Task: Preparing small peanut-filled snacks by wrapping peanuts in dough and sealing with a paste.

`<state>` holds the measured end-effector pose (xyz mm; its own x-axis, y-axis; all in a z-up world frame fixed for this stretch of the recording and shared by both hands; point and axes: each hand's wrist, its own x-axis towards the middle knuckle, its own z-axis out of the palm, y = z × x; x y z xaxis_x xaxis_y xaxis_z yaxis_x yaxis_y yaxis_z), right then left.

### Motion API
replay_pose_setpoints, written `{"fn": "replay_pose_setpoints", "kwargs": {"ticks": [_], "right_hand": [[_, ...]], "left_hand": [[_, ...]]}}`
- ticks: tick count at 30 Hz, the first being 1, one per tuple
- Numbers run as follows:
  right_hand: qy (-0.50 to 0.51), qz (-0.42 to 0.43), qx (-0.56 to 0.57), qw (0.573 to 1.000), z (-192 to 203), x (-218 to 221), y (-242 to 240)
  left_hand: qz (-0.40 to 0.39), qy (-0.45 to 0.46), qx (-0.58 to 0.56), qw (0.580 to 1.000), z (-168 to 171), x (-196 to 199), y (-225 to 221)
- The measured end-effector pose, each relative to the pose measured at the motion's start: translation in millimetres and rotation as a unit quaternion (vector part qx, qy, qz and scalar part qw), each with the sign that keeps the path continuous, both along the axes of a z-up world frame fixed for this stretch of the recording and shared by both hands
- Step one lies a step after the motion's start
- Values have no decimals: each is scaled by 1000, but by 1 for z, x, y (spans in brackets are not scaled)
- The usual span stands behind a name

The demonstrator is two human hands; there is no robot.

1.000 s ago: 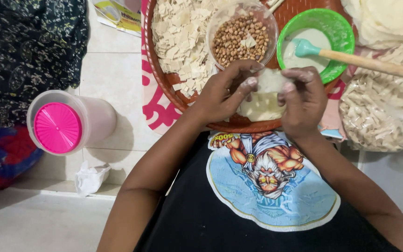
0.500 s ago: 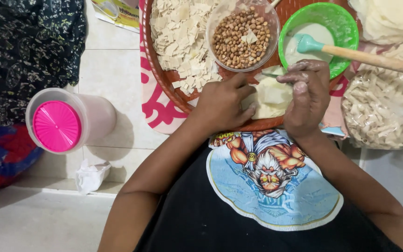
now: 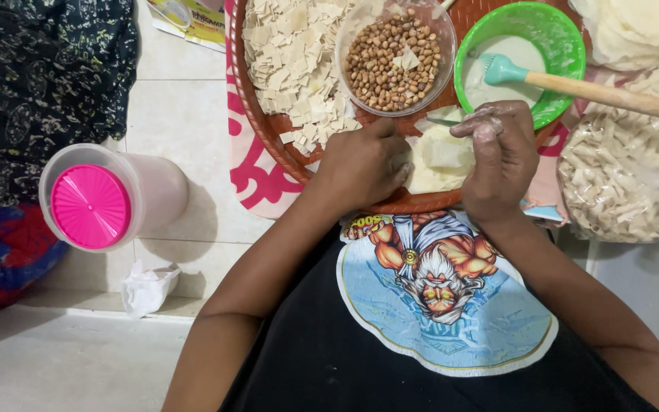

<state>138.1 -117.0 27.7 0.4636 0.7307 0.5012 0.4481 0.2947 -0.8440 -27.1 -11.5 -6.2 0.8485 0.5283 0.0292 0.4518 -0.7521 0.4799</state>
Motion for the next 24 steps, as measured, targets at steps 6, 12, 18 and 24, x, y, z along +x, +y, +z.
{"fn": "replay_pose_setpoints", "kwargs": {"ticks": [6,12,18,24], "right_hand": [[12,-1,-3,1000,0,-1,0],[14,1,4,1000,-4,1,0],[19,3,4,1000,-4,1,0],[17,6,5,1000,-4,1,0]], "left_hand": [[13,-19,-50,999,4,0,3],[21,-12,-20,1000,2,1,0],[-14,2,-41,999,3,0,4],[1,16,-57,998,2,1,5]]}}
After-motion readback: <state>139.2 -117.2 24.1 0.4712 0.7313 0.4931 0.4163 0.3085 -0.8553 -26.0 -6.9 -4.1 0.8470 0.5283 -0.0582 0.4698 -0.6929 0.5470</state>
